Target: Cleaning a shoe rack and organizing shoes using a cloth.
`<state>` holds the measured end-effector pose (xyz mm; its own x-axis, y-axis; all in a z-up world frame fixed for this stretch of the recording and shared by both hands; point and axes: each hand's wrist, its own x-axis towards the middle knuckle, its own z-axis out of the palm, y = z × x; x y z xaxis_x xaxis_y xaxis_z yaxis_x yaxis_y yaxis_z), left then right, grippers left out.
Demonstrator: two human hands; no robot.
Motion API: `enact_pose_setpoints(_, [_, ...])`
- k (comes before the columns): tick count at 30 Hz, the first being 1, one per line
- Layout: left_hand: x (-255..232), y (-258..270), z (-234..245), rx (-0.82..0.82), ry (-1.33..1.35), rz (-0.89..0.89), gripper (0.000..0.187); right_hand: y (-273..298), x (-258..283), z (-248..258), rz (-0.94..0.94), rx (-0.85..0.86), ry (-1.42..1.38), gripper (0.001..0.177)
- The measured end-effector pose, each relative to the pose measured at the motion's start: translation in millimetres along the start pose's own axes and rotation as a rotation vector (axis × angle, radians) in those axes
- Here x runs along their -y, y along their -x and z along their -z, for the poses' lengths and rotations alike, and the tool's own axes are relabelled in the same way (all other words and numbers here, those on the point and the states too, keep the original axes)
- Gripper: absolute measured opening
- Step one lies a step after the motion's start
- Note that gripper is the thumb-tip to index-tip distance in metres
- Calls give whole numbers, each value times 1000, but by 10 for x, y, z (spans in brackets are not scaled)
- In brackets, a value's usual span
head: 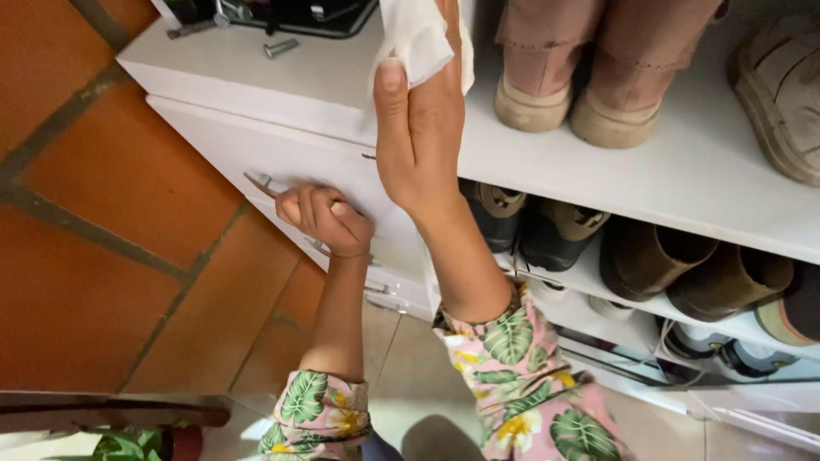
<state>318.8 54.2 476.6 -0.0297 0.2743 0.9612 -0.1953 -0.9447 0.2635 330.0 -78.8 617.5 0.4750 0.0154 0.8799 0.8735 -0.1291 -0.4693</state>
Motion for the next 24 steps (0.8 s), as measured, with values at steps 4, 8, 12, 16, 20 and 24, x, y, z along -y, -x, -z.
enact_pose_setpoints(4, [-23, -4, 3, 4, -1, 16, 44, 368, -2, -49, -12, -11, -31, 47])
enact_pose_setpoints(8, [-63, -36, 4, -6, 23, 21, 44, 1353, -330, -103, -42, -14, 38, 62])
enact_pose_setpoints(12, [-43, -18, -13, -2, 9, -1, 40, 2291, -845, -110, -195, 59, 11, 60])
enact_pose_setpoints(16, [-47, -33, 1, -3, -15, -16, 38, 2534, -892, -99, -300, 65, -60, 61])
enact_pose_setpoints(20, [-57, -48, 25, 22, 5, -30, 37, 2044, -505, -155, -341, 2, -18, 59])
enact_pose_setpoints(24, [-11, -9, 28, 35, -33, -21, 38, 1498, -261, -162, -259, -43, 55, 64])
